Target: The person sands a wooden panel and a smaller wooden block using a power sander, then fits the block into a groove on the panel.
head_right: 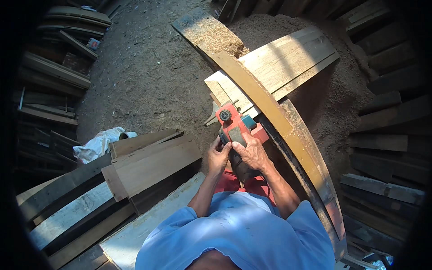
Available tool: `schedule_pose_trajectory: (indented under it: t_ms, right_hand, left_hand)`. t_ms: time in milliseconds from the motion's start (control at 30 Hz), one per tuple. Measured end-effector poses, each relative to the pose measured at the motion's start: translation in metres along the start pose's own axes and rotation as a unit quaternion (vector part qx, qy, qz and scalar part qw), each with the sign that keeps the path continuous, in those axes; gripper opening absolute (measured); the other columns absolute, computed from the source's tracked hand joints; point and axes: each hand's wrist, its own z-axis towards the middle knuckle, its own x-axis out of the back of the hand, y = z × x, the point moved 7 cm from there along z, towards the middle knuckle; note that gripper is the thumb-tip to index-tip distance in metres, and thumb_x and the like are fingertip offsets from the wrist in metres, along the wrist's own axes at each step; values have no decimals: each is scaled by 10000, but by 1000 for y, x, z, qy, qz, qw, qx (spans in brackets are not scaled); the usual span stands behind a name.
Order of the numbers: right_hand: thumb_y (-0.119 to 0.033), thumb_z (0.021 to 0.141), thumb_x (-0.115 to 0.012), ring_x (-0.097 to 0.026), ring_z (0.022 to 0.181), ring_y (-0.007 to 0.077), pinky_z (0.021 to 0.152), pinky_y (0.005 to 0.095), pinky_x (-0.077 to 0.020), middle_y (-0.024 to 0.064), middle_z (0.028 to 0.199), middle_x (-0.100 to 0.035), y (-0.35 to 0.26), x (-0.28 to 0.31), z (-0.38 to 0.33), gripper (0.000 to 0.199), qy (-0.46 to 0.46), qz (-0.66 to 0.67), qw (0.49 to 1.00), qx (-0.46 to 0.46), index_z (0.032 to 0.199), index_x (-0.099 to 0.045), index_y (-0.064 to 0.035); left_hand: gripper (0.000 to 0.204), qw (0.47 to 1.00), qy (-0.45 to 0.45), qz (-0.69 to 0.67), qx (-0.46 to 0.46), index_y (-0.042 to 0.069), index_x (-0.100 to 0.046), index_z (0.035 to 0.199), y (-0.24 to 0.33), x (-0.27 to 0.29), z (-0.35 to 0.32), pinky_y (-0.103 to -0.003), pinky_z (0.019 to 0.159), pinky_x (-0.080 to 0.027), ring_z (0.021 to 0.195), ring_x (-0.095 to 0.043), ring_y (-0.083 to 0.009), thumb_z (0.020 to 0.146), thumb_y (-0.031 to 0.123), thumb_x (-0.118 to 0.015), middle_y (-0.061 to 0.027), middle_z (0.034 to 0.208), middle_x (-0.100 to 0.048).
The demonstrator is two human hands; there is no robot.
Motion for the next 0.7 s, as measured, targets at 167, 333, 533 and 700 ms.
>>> schedule_pose_trajectory:
  t_ms: [167, 333, 533, 700]
  right_hand:
    - [-653, 951, -562, -600, 688, 223, 665, 390, -493, 143, 815, -619, -3, 0, 26, 703, 14, -12, 999, 39, 1182, -614, 9]
    - [-657, 958, -543, -626, 775, 320, 722, 435, -500, 203, 829, -616, -8, -4, 49, 695, 3, -14, 999, 33, 1107, -609, 19]
    - [-648, 966, -537, -653, 863, 460, 767, 487, -504, 286, 859, -623, -23, -8, 83, 696, -4, -18, 999, 46, 1006, -584, 45]
    - [-674, 973, -498, -636, 918, 461, 799, 488, -495, 276, 921, -617, -44, -12, 113, 730, -9, -27, 997, 74, 1054, -601, 44]
  left_hand:
    - [530, 999, 20, 5, -32, 42, -669, 1265, 2, 6, 25, -298, 780, -485, 848, -547, -136, 854, 333, -835, -42, 947, -551]
    - [459, 999, 13, 42, -32, 52, -680, 1235, 25, 13, 43, -260, 740, -462, 820, -527, -90, 880, 310, -815, 11, 925, -580]
    - [442, 999, 7, 20, -32, 46, -648, 1314, 39, 22, 73, -246, 818, -488, 915, -617, -71, 940, 251, -764, 5, 1075, -705]
    - [322, 995, 5, -37, -90, 43, -686, 1213, 63, 29, 101, -212, 675, -444, 739, -533, -35, 938, 201, -746, 50, 853, -642]
